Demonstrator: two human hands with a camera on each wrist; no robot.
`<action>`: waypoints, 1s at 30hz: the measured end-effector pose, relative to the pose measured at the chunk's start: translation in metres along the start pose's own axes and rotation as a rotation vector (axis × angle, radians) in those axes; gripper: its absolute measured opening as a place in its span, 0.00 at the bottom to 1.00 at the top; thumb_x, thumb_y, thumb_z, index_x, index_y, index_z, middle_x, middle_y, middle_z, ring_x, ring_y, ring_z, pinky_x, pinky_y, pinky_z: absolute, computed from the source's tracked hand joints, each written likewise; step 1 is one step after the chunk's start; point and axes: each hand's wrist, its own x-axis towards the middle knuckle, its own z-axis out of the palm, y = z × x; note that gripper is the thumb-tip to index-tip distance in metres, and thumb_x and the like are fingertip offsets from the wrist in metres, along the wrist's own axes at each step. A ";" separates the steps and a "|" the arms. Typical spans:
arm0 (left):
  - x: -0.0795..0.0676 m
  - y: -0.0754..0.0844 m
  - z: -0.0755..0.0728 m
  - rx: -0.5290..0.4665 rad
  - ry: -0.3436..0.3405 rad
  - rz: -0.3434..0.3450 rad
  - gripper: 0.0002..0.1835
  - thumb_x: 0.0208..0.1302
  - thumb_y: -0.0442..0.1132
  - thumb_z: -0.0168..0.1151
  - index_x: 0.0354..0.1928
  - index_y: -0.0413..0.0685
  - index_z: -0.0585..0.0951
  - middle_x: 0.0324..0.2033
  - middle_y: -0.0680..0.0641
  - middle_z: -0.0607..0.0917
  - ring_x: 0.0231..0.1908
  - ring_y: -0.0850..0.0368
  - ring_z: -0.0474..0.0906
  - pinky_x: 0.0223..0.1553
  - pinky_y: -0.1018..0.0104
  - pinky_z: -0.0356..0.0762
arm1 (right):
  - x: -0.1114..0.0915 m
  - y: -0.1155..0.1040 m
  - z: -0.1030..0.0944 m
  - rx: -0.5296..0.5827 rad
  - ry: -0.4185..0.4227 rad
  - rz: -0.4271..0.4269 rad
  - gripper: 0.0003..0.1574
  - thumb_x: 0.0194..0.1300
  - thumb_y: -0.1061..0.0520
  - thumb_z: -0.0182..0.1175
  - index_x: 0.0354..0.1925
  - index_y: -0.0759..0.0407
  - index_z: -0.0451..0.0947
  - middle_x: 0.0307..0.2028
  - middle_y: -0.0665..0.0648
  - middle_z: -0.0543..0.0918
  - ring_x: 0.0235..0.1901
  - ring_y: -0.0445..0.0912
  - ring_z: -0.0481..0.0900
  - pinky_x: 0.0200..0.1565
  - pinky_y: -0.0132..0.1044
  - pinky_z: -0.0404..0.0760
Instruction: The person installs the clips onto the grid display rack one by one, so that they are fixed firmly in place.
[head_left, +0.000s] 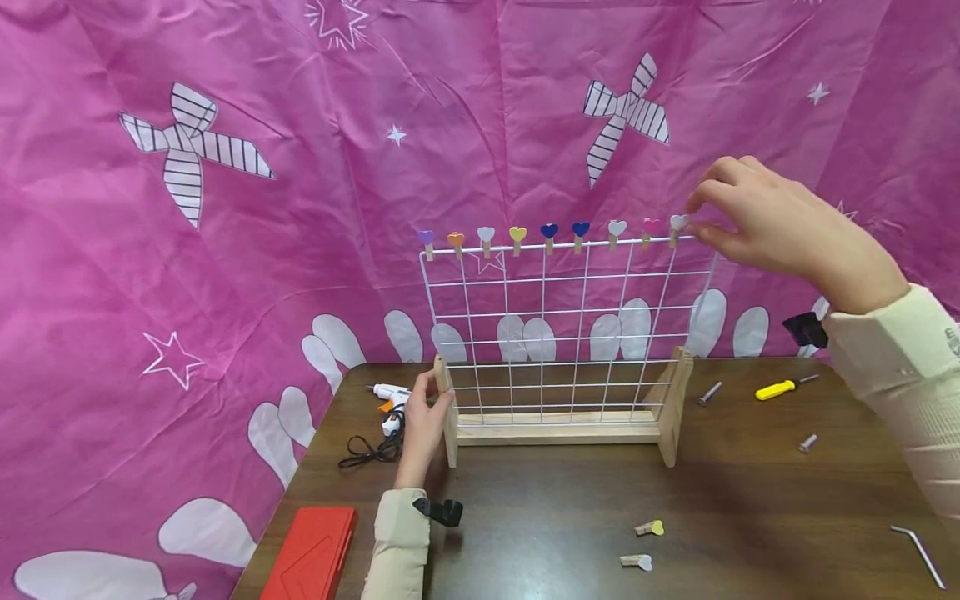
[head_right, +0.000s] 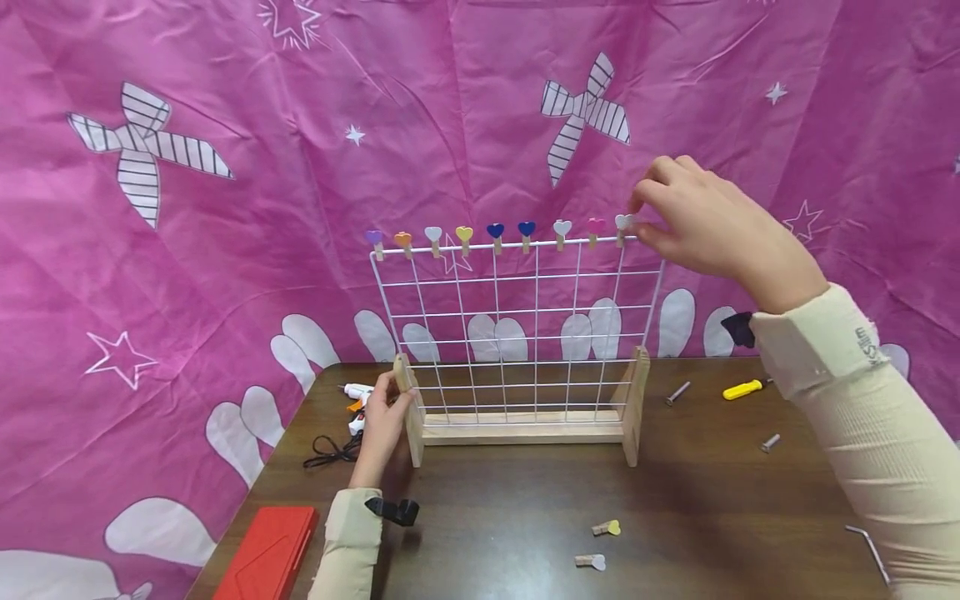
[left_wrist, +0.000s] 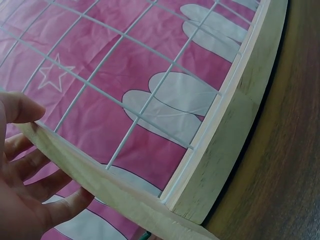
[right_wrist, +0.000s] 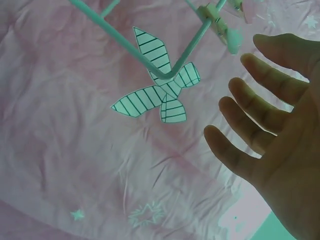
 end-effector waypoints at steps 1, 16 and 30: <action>0.000 0.000 0.000 -0.001 -0.001 -0.003 0.21 0.60 0.35 0.58 0.56 0.49 0.73 0.44 0.42 0.79 0.47 0.49 0.73 0.44 0.49 0.75 | -0.005 -0.001 0.001 0.008 0.023 -0.014 0.12 0.50 0.64 0.65 0.37 0.60 0.77 0.38 0.58 0.72 0.39 0.55 0.67 0.34 0.52 0.69; -0.009 0.035 -0.007 0.012 -0.028 -0.005 0.20 0.61 0.30 0.56 0.56 0.39 0.71 0.45 0.36 0.78 0.48 0.44 0.73 0.44 0.48 0.75 | -0.095 -0.025 0.055 0.124 0.107 -0.070 0.14 0.46 0.65 0.63 0.36 0.57 0.76 0.38 0.51 0.74 0.39 0.43 0.69 0.38 0.34 0.65; 0.001 0.002 0.000 -0.010 -0.017 -0.038 0.20 0.61 0.37 0.58 0.57 0.53 0.72 0.47 0.43 0.77 0.50 0.50 0.71 0.47 0.48 0.73 | -0.171 -0.067 0.135 0.173 0.020 -0.061 0.14 0.49 0.57 0.65 0.37 0.51 0.76 0.38 0.44 0.73 0.37 0.40 0.71 0.38 0.36 0.71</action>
